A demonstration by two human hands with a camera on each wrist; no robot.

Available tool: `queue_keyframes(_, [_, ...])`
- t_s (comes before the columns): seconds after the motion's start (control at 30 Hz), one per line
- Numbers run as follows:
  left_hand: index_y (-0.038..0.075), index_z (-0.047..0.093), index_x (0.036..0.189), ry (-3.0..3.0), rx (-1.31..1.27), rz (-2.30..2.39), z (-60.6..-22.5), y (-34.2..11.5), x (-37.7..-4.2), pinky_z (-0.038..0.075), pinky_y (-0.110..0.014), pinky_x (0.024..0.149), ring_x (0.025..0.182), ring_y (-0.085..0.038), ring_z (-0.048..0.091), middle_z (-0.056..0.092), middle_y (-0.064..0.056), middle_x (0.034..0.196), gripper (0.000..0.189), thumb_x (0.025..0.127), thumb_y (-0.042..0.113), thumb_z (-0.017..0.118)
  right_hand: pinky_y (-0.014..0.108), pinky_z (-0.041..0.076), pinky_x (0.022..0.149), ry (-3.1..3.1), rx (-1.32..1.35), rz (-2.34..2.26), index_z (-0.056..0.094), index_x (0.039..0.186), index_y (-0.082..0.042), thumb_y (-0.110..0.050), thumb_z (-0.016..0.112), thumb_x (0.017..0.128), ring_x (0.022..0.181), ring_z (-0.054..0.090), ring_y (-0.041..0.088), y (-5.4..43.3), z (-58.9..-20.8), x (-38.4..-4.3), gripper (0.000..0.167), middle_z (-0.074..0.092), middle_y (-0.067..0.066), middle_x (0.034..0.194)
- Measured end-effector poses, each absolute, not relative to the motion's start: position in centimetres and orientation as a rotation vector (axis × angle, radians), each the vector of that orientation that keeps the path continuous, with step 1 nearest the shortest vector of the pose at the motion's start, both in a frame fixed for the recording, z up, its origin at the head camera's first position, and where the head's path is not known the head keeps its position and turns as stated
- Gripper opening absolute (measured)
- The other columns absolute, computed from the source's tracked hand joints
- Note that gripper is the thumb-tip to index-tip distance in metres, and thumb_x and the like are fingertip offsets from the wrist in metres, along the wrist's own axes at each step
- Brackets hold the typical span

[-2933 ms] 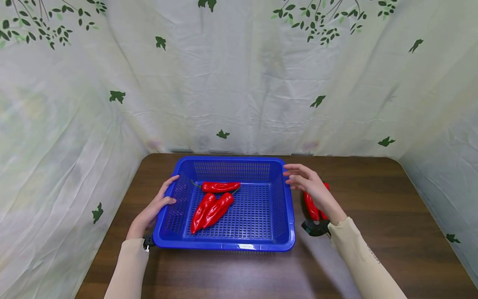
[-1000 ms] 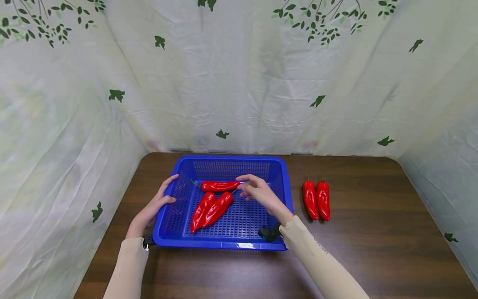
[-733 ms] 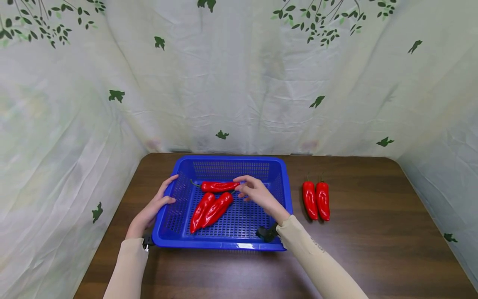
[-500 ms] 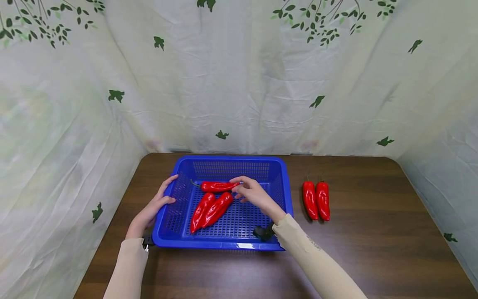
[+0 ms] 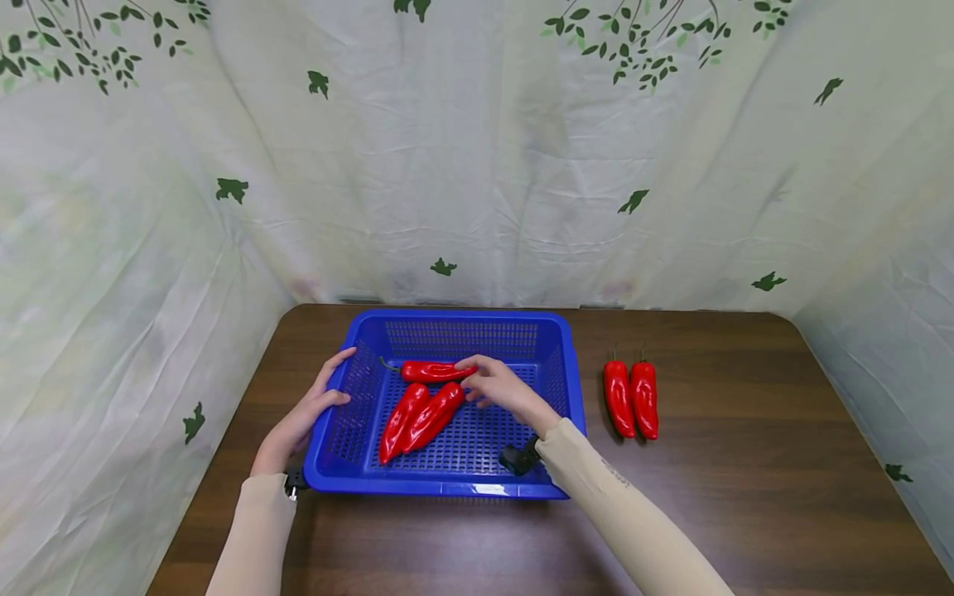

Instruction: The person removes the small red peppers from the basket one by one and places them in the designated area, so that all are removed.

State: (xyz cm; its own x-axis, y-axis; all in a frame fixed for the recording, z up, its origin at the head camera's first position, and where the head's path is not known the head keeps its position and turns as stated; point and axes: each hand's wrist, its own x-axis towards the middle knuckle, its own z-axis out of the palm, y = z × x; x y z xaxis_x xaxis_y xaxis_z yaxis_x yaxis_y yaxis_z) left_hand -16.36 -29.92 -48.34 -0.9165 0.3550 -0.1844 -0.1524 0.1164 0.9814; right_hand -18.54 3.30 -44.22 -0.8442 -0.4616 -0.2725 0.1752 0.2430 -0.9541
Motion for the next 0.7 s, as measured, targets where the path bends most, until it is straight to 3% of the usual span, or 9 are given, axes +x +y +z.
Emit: queue_keyframes(0.7, [0.035, 0.011, 0.151, 2.005, 0.206, 1.866, -48.4, -29.9, -16.4, 0.045, -0.047, 0.084, 0.123, -0.052, 0.025, 0.002, -0.022, 0.15, 0.069, 0.094, 0.007, 0.039, 0.049, 0.051, 0.08, 1.951, -0.176, -1.52, 0.051, 0.133, -0.002, -0.004, 0.045, 0.094, 0.1, 0.06, 0.041, 2.4, -46.0, -18.8, 0.039, 0.055, 0.018, 0.118])
